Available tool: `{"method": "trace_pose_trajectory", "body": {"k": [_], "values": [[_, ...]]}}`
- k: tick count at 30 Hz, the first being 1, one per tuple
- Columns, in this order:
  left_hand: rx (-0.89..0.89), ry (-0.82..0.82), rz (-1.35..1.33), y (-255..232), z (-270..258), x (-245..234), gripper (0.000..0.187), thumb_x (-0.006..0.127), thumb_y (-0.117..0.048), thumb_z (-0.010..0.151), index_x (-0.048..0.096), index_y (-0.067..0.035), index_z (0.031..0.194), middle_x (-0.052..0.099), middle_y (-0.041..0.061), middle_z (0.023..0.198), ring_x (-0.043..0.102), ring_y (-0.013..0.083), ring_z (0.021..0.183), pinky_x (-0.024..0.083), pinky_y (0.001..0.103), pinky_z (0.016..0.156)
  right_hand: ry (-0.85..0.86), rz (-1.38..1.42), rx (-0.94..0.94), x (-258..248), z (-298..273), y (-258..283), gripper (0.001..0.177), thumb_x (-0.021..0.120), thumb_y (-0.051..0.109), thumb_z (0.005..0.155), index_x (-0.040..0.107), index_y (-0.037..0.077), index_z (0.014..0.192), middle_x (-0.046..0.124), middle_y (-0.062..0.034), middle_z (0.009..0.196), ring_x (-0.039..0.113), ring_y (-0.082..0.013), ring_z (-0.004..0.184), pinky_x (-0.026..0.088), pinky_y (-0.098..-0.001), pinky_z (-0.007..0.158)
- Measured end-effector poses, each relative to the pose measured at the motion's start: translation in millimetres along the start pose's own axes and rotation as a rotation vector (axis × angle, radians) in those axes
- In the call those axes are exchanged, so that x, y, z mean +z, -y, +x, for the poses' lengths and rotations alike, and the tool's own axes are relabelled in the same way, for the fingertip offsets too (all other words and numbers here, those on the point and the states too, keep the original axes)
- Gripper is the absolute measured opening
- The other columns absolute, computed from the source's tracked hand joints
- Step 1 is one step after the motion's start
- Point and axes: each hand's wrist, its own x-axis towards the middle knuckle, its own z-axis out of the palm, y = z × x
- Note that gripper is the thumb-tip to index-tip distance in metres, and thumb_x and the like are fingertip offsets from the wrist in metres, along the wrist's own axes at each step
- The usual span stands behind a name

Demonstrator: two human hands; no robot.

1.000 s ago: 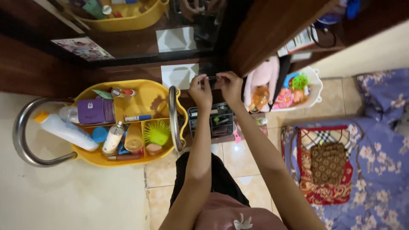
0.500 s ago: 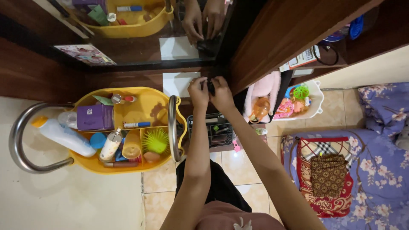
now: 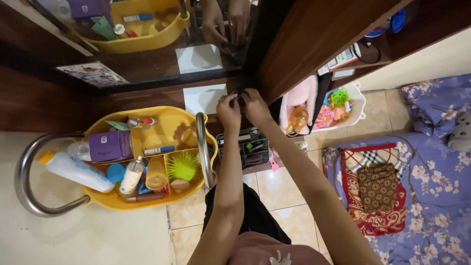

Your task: Organizing and inspecting various small bottles, toiletries, and toys inside a yellow tiered storage cart.

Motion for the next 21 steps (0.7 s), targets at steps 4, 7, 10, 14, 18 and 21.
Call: {"method": "trace_pose_trajectory", "body": {"k": [4, 7, 10, 14, 18, 21], "values": [[0.042, -0.003, -0.033, -1, -5, 1, 0.016, 0.074, 0.0, 0.08, 0.078, -0.005, 0.095, 0.072, 0.017, 0.094, 0.068, 0.0382, 0.091, 0.054, 0.044, 0.083, 0.035, -0.061, -0.013, -9, 2, -3, 0.053, 0.064, -0.01, 0.073, 0.064, -0.002, 0.125, 0.058, -0.0179, 0.138, 0.054, -0.0367, 0.131, 0.049, -0.0409, 0.11], [0.05, 0.026, -0.061, -7, -7, 0, 0.017, 0.073, 0.001, 0.079, 0.077, -0.006, 0.094, 0.073, 0.016, 0.095, 0.07, 0.0368, 0.092, 0.056, 0.043, 0.084, 0.081, -0.057, 0.004, -23, 6, 5, 0.06, 0.064, -0.009, 0.064, 0.062, -0.005, 0.124, 0.056, -0.0206, 0.136, 0.053, -0.0379, 0.128, 0.05, -0.0413, 0.104], [0.024, 0.081, -0.029, -17, -6, -2, 0.023, 0.071, 0.003, 0.076, 0.078, -0.006, 0.097, 0.073, 0.017, 0.098, 0.07, 0.0363, 0.092, 0.056, 0.042, 0.082, 0.099, -0.097, 0.043, -24, 7, 4, 0.049, 0.065, -0.006, 0.075, 0.062, -0.002, 0.124, 0.057, -0.0191, 0.136, 0.054, -0.0361, 0.129, 0.052, -0.041, 0.099], [0.09, 0.101, 0.023, -14, -3, 5, 0.019, 0.074, 0.001, 0.078, 0.079, -0.006, 0.094, 0.072, 0.016, 0.095, 0.069, 0.0371, 0.09, 0.055, 0.044, 0.082, 0.078, -0.186, 0.057, -12, 8, -3, 0.033, 0.064, 0.002, 0.084, 0.062, 0.0, 0.117, 0.057, -0.0189, 0.135, 0.053, -0.0358, 0.131, 0.054, -0.0398, 0.097], [0.18, 0.082, 0.132, -16, 2, 10, 0.018, 0.075, -0.001, 0.072, 0.079, -0.006, 0.088, 0.073, 0.012, 0.09, 0.067, 0.0359, 0.09, 0.049, 0.048, 0.08, 0.144, -0.232, 0.122, -12, 11, -2, 0.033, 0.064, 0.004, 0.083, 0.061, 0.002, 0.116, 0.057, -0.018, 0.137, 0.053, -0.0337, 0.132, 0.056, -0.0394, 0.095], [0.174, 0.12, 0.124, -14, 7, 12, 0.013, 0.076, -0.005, 0.077, 0.079, -0.008, 0.09, 0.073, 0.01, 0.092, 0.066, 0.0334, 0.093, 0.047, 0.046, 0.084, 0.106, -0.251, 0.083, -6, 9, -7, 0.042, 0.062, 0.002, 0.086, 0.058, -0.002, 0.128, 0.056, -0.02, 0.139, 0.052, -0.0349, 0.134, 0.054, -0.0385, 0.095]]}}
